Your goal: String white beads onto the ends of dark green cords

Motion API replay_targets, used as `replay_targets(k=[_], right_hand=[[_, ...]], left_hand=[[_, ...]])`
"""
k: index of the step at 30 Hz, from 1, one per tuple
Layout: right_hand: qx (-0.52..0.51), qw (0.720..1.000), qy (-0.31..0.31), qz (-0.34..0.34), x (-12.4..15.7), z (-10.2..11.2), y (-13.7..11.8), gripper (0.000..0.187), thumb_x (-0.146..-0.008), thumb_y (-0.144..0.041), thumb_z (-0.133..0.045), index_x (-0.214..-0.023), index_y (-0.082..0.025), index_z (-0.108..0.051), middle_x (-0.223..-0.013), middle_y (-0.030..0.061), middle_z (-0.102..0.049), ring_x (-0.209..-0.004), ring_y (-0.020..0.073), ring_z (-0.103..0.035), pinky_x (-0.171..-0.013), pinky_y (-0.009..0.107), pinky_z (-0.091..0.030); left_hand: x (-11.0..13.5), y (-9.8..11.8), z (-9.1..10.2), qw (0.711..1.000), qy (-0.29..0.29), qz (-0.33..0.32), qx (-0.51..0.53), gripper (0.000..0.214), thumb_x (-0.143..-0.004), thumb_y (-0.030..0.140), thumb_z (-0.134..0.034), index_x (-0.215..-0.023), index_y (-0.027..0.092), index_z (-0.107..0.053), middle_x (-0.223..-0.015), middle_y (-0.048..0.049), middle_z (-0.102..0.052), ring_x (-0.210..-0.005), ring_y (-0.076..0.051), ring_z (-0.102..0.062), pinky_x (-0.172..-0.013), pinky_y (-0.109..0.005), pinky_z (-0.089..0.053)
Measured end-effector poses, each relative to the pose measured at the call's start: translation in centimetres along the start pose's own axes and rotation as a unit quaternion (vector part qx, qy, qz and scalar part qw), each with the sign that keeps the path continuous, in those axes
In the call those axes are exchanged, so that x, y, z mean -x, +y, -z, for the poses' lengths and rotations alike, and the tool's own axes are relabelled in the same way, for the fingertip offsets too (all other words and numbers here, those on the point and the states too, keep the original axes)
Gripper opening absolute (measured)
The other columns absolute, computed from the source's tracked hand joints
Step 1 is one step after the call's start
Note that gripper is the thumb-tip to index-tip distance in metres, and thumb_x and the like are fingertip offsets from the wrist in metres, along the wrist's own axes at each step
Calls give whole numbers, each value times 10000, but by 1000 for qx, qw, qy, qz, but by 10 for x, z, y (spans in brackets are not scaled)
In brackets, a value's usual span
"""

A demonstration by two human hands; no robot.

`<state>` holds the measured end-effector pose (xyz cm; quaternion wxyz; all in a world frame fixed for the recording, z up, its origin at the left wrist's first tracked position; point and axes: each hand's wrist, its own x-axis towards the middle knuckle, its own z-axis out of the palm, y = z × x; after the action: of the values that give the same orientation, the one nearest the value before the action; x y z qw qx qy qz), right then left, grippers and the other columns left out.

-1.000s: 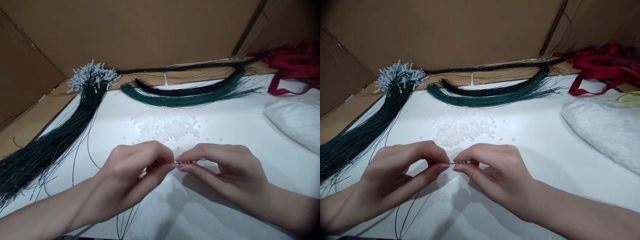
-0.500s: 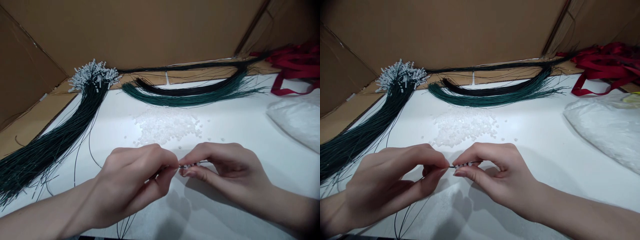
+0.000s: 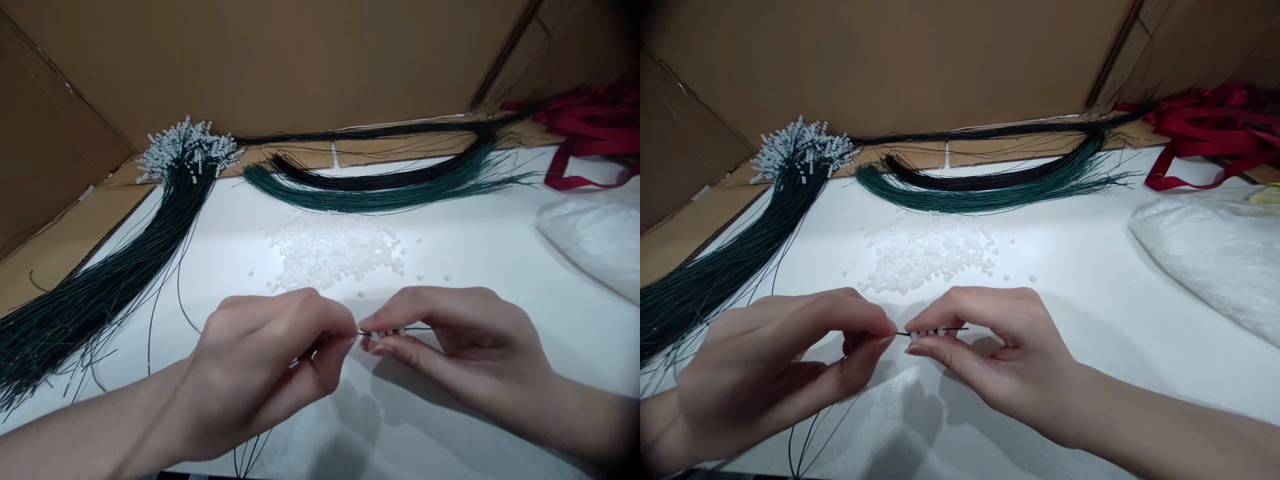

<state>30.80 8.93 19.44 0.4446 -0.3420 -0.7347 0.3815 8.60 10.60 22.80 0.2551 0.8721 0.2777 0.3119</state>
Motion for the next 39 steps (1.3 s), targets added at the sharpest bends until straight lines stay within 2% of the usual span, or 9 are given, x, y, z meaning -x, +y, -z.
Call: replay_targets(k=[12, 24, 33, 39], right_hand=[[0, 1000, 7, 16, 0, 1, 2, 157, -817, -68, -715, -922, -185, -706, -844, -43, -756, -734, 60, -705, -658, 122, -547], [20, 1000, 11, 20, -1, -1, -1, 118, -820, -78, -714, -893, -170, -702, -816, -35, -755, -701, 53, -695, -629, 112, -533], [-5, 1000, 5, 7, -1, -1, 1, 152, -819, -67, -713, -916, -184, -708, -836, -46, -757, -733, 54, -704, -670, 115, -545], [19, 1000, 11, 12, -1, 0, 0, 132, -814, -73, -722, -896, -175, -709, -825, -45, -756, -717, 45, -695, -676, 102, -534]], left_hand=[[-2, -1, -2, 1000, 8, 10, 14, 91, -838, 43, -620, -886, 116, -647, -676, 48, -613, -557, -15, -505, -565, -85, -436], [-2, 2, -3, 1000, 9, -1, 2, 91, -832, 35, -615, -875, 108, -649, -664, 36, -613, -544, -25, -503, -540, -102, -447], [-2, 2, -4, 1000, 11, 1, -8, 88, -826, 35, -614, -856, 111, -646, -651, 41, -603, -537, -24, -494, -545, -99, -444], [-1, 1, -3, 1000, 13, 11, 1, 103, -837, 41, -606, -877, 126, -648, -660, 43, -598, -540, -30, -492, -553, -108, -448]])
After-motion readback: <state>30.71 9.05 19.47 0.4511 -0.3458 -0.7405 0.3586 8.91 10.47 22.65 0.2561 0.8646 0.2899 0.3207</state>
